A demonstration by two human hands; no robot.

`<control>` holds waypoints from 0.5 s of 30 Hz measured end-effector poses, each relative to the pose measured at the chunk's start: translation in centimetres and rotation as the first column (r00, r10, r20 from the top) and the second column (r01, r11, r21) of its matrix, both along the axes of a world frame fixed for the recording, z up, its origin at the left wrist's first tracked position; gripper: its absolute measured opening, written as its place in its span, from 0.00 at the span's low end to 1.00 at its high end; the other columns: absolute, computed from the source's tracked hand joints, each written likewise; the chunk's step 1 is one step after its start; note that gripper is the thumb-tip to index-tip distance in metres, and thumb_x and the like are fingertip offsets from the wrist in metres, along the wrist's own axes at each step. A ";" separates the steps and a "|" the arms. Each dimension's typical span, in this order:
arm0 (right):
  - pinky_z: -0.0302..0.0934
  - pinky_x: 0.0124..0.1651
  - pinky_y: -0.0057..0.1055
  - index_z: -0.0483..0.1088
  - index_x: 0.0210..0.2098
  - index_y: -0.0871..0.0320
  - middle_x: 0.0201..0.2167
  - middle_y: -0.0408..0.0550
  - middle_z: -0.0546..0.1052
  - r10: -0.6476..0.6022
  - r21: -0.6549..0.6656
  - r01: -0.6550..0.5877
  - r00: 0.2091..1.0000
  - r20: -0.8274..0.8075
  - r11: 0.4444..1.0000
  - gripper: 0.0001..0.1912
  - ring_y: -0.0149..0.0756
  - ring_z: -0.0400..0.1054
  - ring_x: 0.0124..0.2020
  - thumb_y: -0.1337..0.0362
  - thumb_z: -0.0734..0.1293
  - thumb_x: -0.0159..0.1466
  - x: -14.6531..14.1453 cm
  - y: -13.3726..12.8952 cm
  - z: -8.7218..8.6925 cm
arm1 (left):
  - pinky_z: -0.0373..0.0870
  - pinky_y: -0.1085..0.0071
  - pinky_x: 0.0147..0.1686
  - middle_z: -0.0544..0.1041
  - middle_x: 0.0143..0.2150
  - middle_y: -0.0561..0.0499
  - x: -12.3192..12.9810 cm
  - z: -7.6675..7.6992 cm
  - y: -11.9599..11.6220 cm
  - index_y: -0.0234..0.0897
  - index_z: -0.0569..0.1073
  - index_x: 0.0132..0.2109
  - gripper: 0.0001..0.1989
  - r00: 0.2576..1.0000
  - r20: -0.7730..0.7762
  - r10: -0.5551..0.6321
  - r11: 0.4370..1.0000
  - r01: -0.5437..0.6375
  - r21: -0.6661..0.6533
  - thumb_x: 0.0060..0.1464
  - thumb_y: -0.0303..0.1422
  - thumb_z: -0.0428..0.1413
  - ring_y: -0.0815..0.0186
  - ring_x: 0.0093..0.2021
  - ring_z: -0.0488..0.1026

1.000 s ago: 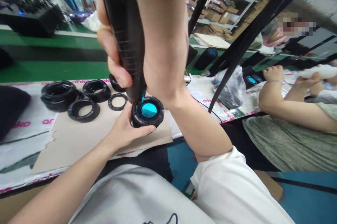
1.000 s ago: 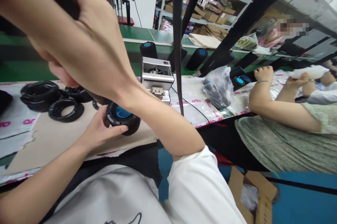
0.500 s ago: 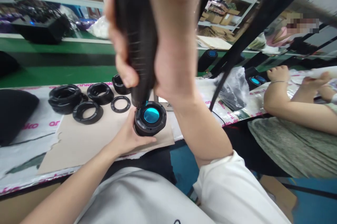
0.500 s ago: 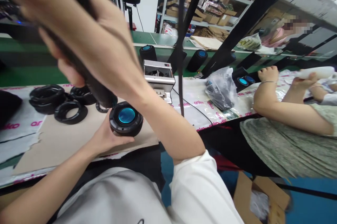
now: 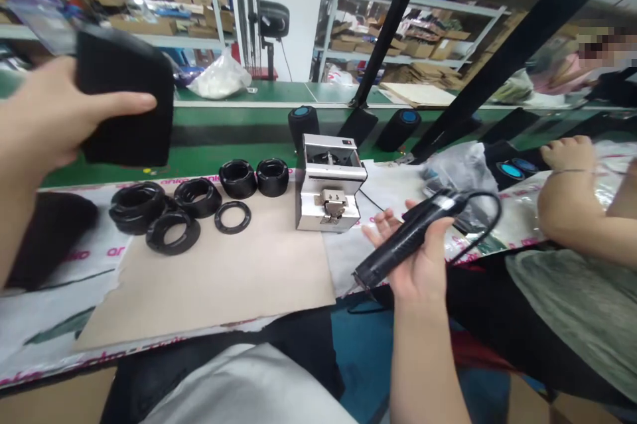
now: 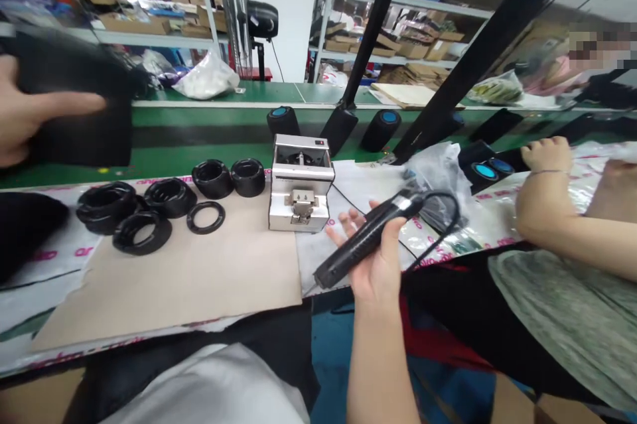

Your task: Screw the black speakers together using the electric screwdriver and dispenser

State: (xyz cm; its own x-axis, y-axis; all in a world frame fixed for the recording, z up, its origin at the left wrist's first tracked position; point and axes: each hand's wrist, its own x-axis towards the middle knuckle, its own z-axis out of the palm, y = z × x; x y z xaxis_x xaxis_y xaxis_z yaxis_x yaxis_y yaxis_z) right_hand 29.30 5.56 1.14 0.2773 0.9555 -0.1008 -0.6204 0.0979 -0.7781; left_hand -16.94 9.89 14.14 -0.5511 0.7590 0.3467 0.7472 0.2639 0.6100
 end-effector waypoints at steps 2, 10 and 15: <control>0.77 0.29 0.31 0.74 0.50 0.48 0.27 0.37 0.74 0.086 -0.106 -0.094 0.993 -0.078 0.990 0.46 0.31 0.72 0.26 0.27 0.82 0.44 0.6 -0.5 -2.6 | 0.73 0.22 0.47 0.81 0.47 0.46 -1.5 0.1 4.1 0.23 0.78 0.54 0.52 0.998 0.060 -0.011 0.974 0.024 -0.227 0.42 0.70 0.65 0.32 0.58 0.80; 0.55 0.15 0.19 0.71 0.47 0.52 0.19 0.31 0.64 0.191 -0.137 -0.219 0.963 -0.192 0.966 0.41 0.21 0.51 0.12 0.32 0.83 0.50 0.6 -1.3 -5.9 | 0.71 0.39 0.56 0.82 0.33 0.50 -3.3 -6.3 12.2 0.34 0.62 0.27 0.46 0.967 0.040 -0.251 0.960 0.254 -0.114 0.37 0.76 0.64 0.27 0.71 0.70; 0.56 0.16 0.19 0.70 0.48 0.53 0.20 0.31 0.64 0.167 -0.149 -0.199 0.964 -0.207 0.969 0.40 0.21 0.53 0.13 0.33 0.83 0.52 0.5 -0.8 -6.0 | 0.73 0.41 0.62 0.84 0.51 0.46 1.2 -7.8 16.7 0.33 0.77 0.43 0.29 0.829 0.100 -0.550 0.833 0.535 0.141 0.59 0.58 0.67 0.43 0.65 0.76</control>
State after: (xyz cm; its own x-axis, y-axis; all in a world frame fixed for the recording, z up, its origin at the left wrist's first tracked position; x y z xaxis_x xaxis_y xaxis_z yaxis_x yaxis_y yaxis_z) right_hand 29.76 4.77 -4.90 0.0591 0.9531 -0.2969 -0.7543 -0.1522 -0.6386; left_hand -15.75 26.60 6.34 -0.1064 0.9131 0.3936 0.6630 -0.2299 0.7125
